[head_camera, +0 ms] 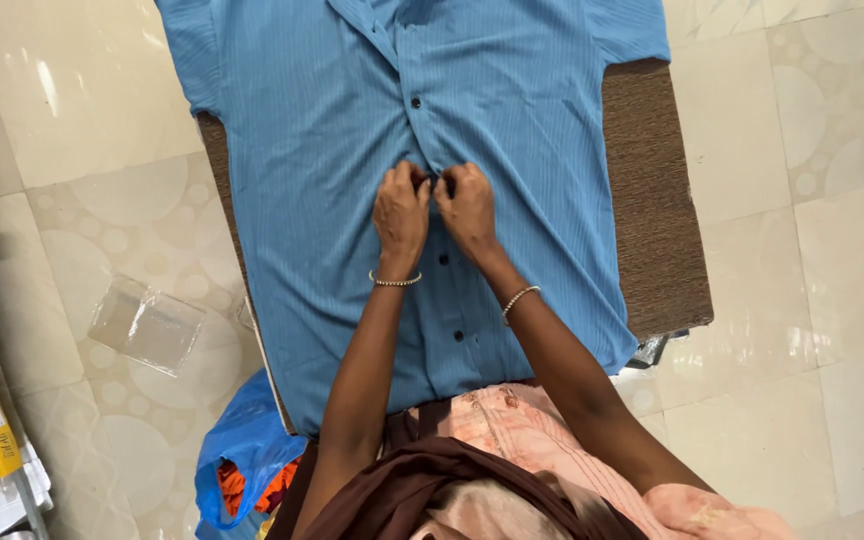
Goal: The person buttons up a blue short-sleeve shirt laid on a table, then smooths it flat, folds the sides and sleeves inward, and folds the shirt over into a compact shape, adjusting the collar and hem as they work.
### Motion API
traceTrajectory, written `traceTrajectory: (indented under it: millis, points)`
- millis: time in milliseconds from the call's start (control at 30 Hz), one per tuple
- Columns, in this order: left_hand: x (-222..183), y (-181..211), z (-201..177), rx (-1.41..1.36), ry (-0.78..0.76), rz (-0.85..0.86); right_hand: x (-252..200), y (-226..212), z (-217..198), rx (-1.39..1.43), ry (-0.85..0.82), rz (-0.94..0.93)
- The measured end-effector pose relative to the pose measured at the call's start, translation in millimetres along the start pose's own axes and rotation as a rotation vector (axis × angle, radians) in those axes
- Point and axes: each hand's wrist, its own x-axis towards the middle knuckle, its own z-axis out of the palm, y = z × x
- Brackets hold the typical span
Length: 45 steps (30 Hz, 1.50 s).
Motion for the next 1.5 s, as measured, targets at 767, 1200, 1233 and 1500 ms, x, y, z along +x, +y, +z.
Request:
traceTrajectory:
  millis: [767,1200,1233,1500]
  points:
    - [7.6,-12.1,6.6,-0.496,-0.066,-0.182,-0.5,16.1,0.2,0.897,-0.149,0.587]
    - [3.7,-12.9,3.2,-0.472,-0.102,-0.112,14.6,28.0,-0.1,0.979,-0.303,0.591]
    - [3.0,-10.8,3.9,-0.452,-0.078,-0.132,13.7,26.2,-0.2,0.970,-0.300,0.582]
    - [-1.5,2.1,13.5,-0.297,0.041,-0.173,10.9,12.2,-3.1,0.899,-0.240,0.568]
